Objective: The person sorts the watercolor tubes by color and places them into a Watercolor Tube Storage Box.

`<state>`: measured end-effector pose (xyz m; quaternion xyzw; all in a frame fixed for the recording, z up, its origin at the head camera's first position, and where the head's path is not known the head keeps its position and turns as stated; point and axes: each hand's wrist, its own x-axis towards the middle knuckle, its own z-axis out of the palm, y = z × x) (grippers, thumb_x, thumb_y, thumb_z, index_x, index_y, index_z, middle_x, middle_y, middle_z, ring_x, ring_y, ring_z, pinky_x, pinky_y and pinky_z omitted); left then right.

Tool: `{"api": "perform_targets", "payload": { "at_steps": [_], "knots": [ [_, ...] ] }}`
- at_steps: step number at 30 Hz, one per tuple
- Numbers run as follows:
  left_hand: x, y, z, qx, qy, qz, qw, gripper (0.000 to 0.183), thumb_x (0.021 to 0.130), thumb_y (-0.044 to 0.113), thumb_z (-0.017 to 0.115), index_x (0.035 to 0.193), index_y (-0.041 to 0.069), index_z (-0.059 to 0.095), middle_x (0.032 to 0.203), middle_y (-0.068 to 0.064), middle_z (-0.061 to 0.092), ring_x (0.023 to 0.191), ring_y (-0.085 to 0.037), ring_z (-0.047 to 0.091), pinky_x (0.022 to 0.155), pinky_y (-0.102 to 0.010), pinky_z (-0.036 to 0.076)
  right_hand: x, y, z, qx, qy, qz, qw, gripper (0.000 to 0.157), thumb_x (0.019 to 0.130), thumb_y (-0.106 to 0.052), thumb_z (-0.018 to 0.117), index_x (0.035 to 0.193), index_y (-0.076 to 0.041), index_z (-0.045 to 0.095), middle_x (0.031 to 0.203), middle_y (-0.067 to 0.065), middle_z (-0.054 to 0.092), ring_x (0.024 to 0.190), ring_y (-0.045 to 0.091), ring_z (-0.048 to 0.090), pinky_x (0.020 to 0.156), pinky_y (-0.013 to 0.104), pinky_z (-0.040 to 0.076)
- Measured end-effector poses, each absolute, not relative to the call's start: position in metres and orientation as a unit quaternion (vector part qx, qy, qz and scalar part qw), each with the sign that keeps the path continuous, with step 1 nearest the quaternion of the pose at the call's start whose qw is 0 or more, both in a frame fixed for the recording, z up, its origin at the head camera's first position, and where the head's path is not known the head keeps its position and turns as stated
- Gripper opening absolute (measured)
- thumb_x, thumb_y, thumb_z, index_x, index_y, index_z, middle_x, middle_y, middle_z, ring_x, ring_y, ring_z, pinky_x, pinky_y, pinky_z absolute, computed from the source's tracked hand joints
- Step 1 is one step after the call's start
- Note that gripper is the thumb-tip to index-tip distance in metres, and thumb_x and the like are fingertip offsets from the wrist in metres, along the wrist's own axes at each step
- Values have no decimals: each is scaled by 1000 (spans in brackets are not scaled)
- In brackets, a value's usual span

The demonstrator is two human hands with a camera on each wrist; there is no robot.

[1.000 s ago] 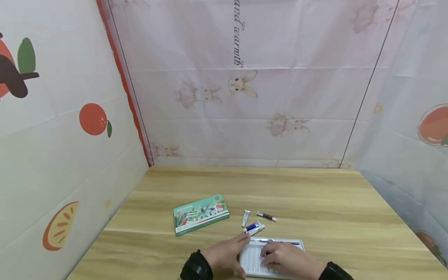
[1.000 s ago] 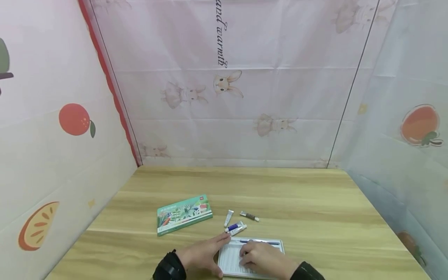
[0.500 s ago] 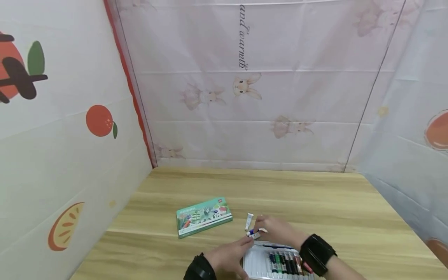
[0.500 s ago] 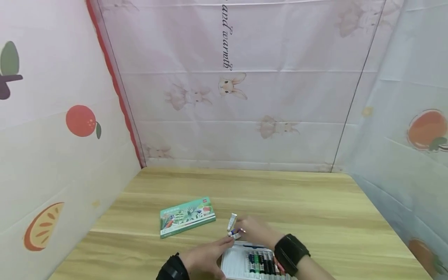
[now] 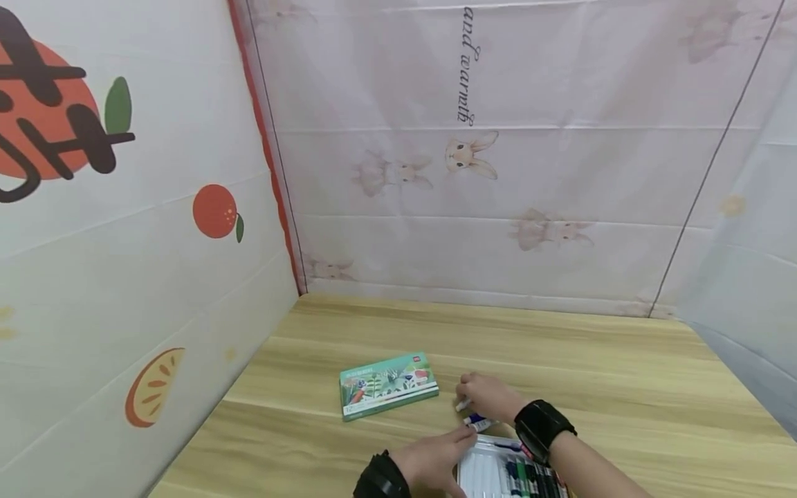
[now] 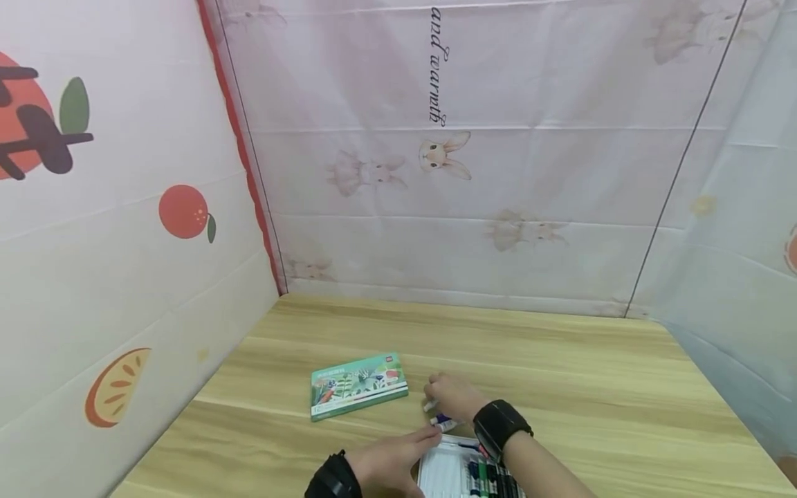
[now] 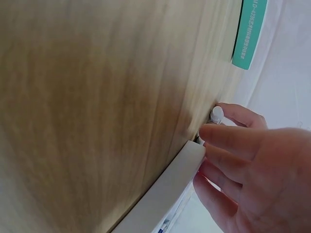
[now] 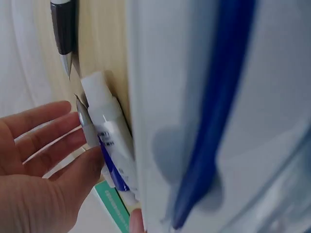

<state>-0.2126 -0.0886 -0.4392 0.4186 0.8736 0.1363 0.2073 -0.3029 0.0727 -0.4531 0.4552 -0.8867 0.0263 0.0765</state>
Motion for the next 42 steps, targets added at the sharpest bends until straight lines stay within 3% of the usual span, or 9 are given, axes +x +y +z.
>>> {"api": "perform_targets", "payload": {
  "at_steps": [10, 17, 28, 34, 42],
  "knots": [
    [-214, -85, -439, 409, 878, 129, 213, 81, 68, 45, 58, 131, 9, 20, 134, -1, 16, 119, -7, 14, 89, -20, 26, -302, 79, -446, 487, -871, 28, 58, 17, 68, -9, 65, 82, -17, 62, 74, -8, 50, 68, 5, 49, 58, 18, 42],
    [-213, -88, -442, 407, 878, 139, 207, 84, 67, 46, 59, 131, 7, 20, 134, -3, 16, 119, -9, 13, 89, -20, 26, -295, 85, -439, 485, -869, 83, 51, 12, 71, -18, 63, 83, -17, 61, 77, -7, 51, 69, 4, 49, 59, 19, 42],
    [-212, -90, -444, 404, 881, 156, 192, 87, 63, 47, 61, 130, 7, 22, 134, -4, 15, 119, -10, 14, 89, -21, 26, -266, 97, -424, 508, -851, 104, 83, 17, 69, -10, 65, 84, -17, 62, 78, -8, 52, 69, 2, 49, 56, 14, 41],
    [-212, -90, -445, 408, 875, 175, 192, 90, 62, 48, 60, 131, 9, 17, 135, 0, 4, 119, -8, 11, 89, -21, 26, -250, 102, -423, 525, -839, 108, 96, 21, 69, -13, 65, 89, -18, 62, 83, -9, 53, 75, 1, 49, 61, 12, 41],
    [-210, -86, -444, 389, 879, 178, 212, 91, 61, 50, 59, 132, 14, 15, 135, 4, 5, 118, -8, 15, 88, -22, 28, -232, 107, -421, 524, -840, 117, 83, 26, 70, -12, 64, 96, -14, 61, 89, -7, 53, 80, 2, 49, 66, 13, 41]
  ]
}}
